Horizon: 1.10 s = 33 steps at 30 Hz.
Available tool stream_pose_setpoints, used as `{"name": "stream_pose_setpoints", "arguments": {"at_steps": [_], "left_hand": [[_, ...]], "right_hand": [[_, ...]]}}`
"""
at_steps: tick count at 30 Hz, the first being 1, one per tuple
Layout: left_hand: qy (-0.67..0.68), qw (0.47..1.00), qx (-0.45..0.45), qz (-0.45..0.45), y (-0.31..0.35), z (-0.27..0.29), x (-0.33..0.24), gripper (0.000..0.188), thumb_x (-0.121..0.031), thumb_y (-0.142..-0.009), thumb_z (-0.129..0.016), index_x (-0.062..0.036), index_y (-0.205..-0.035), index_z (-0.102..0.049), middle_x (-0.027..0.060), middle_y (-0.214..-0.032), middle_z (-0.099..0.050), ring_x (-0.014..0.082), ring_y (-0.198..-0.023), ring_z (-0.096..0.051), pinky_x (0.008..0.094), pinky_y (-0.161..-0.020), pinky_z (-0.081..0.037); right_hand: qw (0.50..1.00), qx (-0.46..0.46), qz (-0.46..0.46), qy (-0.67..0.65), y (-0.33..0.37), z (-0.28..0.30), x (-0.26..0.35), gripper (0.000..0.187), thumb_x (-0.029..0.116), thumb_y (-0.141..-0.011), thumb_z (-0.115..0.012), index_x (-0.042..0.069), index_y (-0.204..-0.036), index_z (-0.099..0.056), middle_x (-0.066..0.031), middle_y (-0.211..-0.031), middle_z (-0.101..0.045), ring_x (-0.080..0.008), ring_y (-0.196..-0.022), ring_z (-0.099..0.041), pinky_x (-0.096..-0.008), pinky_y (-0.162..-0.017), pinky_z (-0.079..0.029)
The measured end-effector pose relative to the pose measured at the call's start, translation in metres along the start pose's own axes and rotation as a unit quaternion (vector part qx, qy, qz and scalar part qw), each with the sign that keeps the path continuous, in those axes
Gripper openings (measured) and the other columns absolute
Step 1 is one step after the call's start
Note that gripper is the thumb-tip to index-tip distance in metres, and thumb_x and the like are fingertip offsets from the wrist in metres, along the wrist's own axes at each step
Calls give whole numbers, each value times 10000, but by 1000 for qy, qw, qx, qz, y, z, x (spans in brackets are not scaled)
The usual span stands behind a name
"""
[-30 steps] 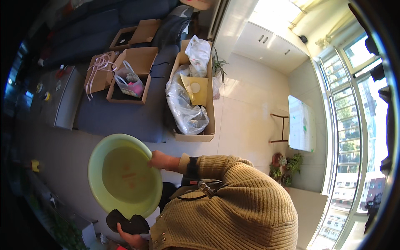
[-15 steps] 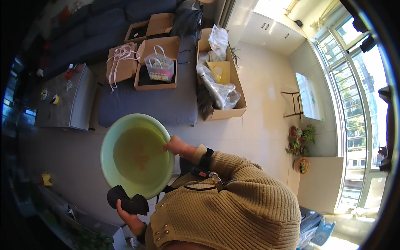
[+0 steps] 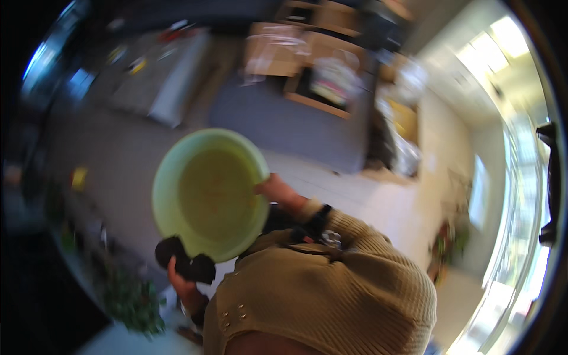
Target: The person picks up a green basin and a dark cloth, walks to the bathroom, fills the basin with water from the tap, places the cloth inside, and returns to the living room to set the basin down. The person then walks to a dining table and picks up a roll of paper towels.
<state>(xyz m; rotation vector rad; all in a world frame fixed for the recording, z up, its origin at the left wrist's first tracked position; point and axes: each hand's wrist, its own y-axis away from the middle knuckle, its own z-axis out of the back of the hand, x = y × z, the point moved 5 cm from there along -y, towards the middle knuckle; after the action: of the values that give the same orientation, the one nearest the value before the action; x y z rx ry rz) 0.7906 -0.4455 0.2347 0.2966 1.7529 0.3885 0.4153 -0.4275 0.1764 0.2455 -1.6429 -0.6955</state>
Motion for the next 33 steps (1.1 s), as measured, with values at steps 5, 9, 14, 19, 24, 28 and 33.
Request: {"name": "stream_pose_setpoints", "arguments": {"at_steps": [5,9,14,19,24,28,33], "left_hand": [[158,985,-65,11,-23,17,-26,372,-137,-792,-522,-2,-1138,-504,78,-1058,-563,190,-922,-562,303,-804,-456],[221,969,-112,0,-48,30,-62,404,-97,-767,-549,-9,-1153,-470,79,-1072,-545,197,-956,-546,315,-824,-449],[270,953,-132,-46,-119,72,-100,403,-85,-761,-558,-3,-1146,-470,96,-1072,-543,211,-972,-540,327,-863,-438],[262,952,-149,-45,-204,132,-148,403,-79,-755,-569,9,-1136,-474,93,-1049,-550,199,-927,-556,325,-778,-481],[250,961,-117,-34,-292,179,-216,412,-90,-749,-579,2,-1137,-472,84,-1035,-548,189,-897,-557,315,-765,-477],[231,968,-101,-14,-359,216,-256,449,-111,-745,-575,-22,-1167,-448,84,-1067,-534,202,-962,-539,327,-833,-453],[244,962,-117,-42,-468,277,-302,443,-110,-745,-572,-8,-1160,-454,93,-1077,-539,208,-967,-542,333,-840,-451]], "right_hand": [[991,100,39,-84,-48,-64,51,304,56,-687,-564,-95,-951,-563,-118,-828,-614,-191,-707,-587,-312,-599,-475],[991,135,12,-15,-90,-119,90,333,36,-686,-535,-105,-988,-530,-135,-871,-596,-213,-755,-590,-298,-632,-480],[985,174,-15,9,-172,-206,114,363,39,-668,-542,-90,-1008,-529,-118,-886,-589,-204,-750,-580,-296,-624,-465],[984,177,-10,-8,-243,-306,139,378,26,-653,-552,-97,-1009,-520,-121,-893,-585,-211,-758,-578,-297,-634,-465],[987,159,-19,-11,-290,-383,186,392,22,-645,-555,-101,-1015,-509,-129,-901,-581,-218,-762,-578,-297,-645,-469],[988,153,5,-1,-334,-452,229,382,29,-648,-550,-98,-1006,-510,-128,-875,-575,-211,-698,-573,-290,-577,-466],[983,171,-6,65,-424,-556,277,376,55,-641,-571,-91,-984,-524,-125,-807,-584,-205,-615,-569,-270,-475,-441]]}}
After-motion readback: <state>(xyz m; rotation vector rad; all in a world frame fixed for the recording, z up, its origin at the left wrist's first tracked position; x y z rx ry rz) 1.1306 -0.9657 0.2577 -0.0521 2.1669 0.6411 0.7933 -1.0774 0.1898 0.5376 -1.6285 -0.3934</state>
